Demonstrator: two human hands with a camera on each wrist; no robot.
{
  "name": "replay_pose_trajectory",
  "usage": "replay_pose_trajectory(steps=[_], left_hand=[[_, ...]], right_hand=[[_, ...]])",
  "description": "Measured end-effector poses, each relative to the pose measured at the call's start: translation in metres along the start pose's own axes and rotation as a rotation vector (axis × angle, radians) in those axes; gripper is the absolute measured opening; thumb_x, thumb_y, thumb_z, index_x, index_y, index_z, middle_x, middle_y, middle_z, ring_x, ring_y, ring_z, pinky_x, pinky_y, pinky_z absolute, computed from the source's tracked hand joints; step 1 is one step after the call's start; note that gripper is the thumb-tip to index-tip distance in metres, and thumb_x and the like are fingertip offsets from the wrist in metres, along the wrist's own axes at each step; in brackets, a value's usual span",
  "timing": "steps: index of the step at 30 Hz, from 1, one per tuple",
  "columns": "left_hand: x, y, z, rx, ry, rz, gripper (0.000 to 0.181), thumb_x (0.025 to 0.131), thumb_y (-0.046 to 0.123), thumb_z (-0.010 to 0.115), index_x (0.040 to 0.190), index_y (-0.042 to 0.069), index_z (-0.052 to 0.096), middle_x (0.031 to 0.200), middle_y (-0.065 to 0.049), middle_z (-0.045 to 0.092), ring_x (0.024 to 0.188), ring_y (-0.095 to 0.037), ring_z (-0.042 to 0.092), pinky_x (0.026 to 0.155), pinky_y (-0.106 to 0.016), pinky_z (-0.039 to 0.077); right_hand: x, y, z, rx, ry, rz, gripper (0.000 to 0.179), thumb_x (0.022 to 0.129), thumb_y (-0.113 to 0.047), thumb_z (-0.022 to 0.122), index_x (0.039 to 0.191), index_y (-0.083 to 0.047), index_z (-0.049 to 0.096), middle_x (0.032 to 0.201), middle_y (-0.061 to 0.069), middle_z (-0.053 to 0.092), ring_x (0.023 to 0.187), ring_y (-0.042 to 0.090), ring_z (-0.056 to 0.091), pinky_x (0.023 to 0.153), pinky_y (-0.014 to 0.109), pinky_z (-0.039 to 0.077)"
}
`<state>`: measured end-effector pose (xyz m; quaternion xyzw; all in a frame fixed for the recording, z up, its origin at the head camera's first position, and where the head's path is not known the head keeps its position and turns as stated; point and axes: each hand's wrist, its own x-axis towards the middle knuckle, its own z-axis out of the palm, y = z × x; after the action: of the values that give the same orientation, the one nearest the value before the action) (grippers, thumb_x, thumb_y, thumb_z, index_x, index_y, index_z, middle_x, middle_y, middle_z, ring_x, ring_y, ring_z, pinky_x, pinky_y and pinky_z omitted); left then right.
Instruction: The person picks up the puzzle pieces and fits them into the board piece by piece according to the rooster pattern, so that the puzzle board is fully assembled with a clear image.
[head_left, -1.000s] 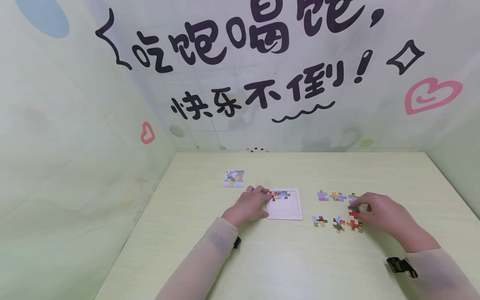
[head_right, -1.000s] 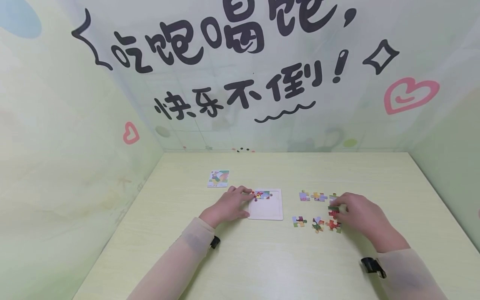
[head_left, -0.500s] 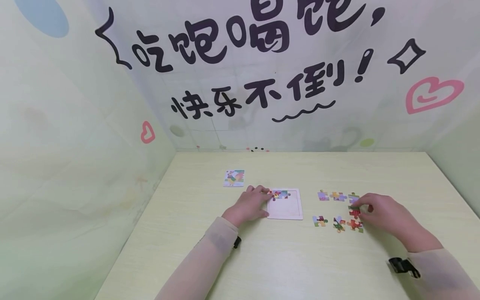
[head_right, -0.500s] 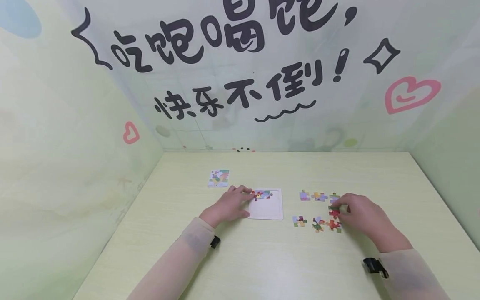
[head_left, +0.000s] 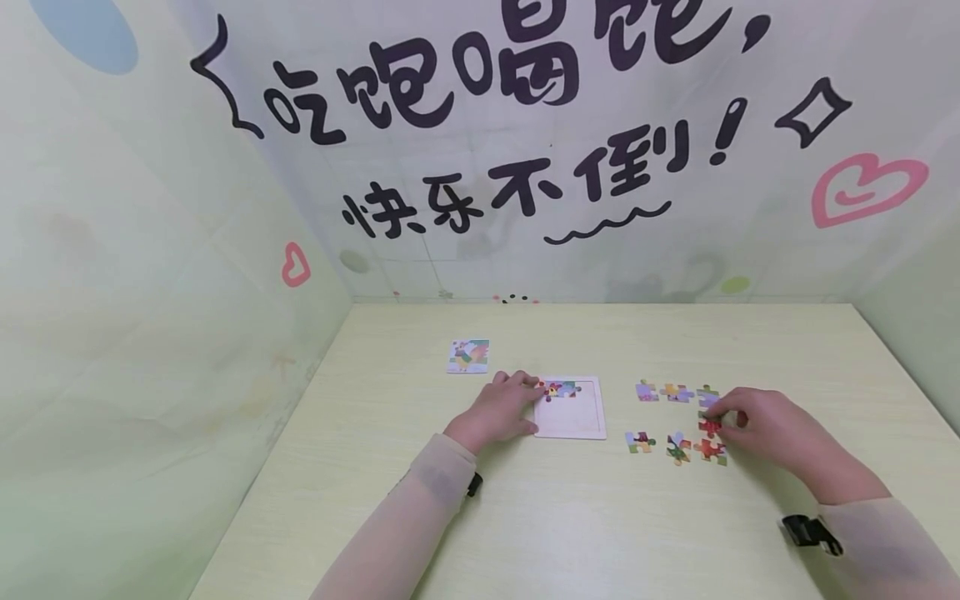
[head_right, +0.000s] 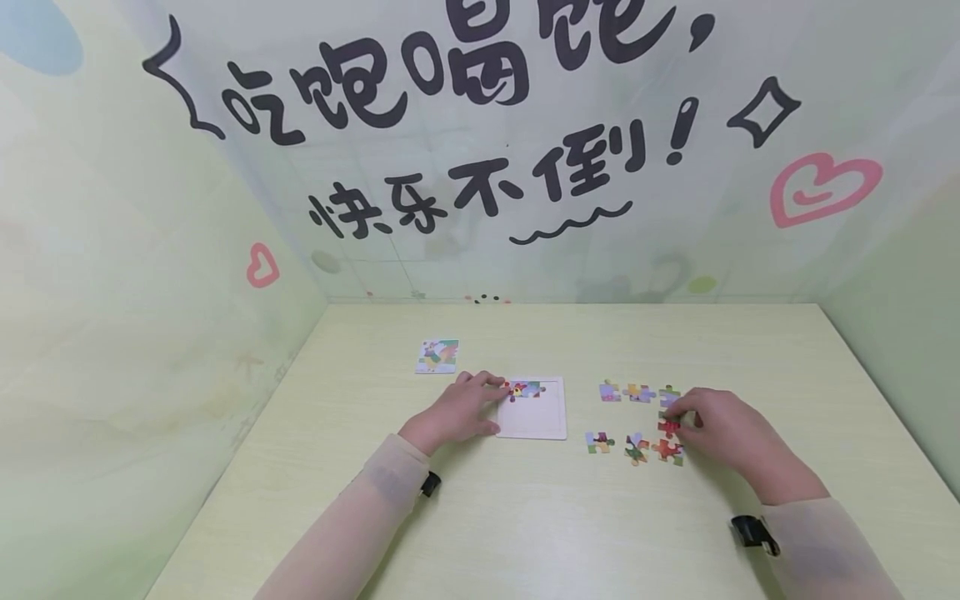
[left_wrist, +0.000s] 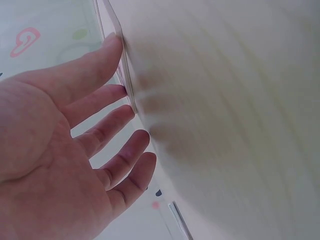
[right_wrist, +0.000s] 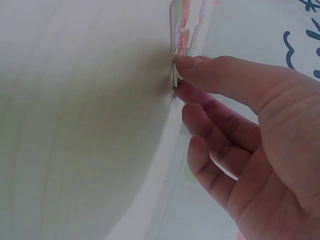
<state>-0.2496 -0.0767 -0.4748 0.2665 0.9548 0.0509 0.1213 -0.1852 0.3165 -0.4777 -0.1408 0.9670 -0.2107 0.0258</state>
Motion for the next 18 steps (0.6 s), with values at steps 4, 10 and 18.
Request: replay_pose_trajectory(steps=[4,10,18], left_hand=[[-0.001,0.0,0.0,0.001,0.003,0.004,0.07,0.092,0.037,0.078,0.154,0.021,0.05,0.16,0.001,0.046,0.135,-0.029,0.045,0.107,-0.043,0.046],[0.0,-0.001,0.002,0.014,0.009,0.009,0.07,0.092,0.038,0.077,0.154,0.021,0.05,0.16,0.001,0.046,0.133,-0.028,0.046,0.105,-0.042,0.047],[0.0,-0.002,0.002,0.014,0.008,0.008,0.07,0.092,0.038,0.078,0.155,0.022,0.05,0.16,0.001,0.046,0.135,-0.029,0.046,0.107,-0.043,0.046]], right_hand=[[0.001,0.0,0.0,-0.008,-0.006,0.001,0.021,0.082,-0.007,0.081,0.103,-0.01,0.08,0.092,-0.001,0.069,0.074,0.012,0.048,0.059,0.025,0.04],[0.003,-0.001,-0.001,-0.004,0.0,-0.003,0.022,0.083,-0.009,0.082,0.105,-0.011,0.08,0.093,-0.001,0.069,0.073,0.013,0.047,0.056,0.025,0.038],[0.011,-0.012,0.0,-0.047,0.035,-0.035,0.019,0.084,-0.013,0.082,0.103,-0.014,0.081,0.098,0.0,0.073,0.076,0.011,0.051,0.06,0.026,0.042]])
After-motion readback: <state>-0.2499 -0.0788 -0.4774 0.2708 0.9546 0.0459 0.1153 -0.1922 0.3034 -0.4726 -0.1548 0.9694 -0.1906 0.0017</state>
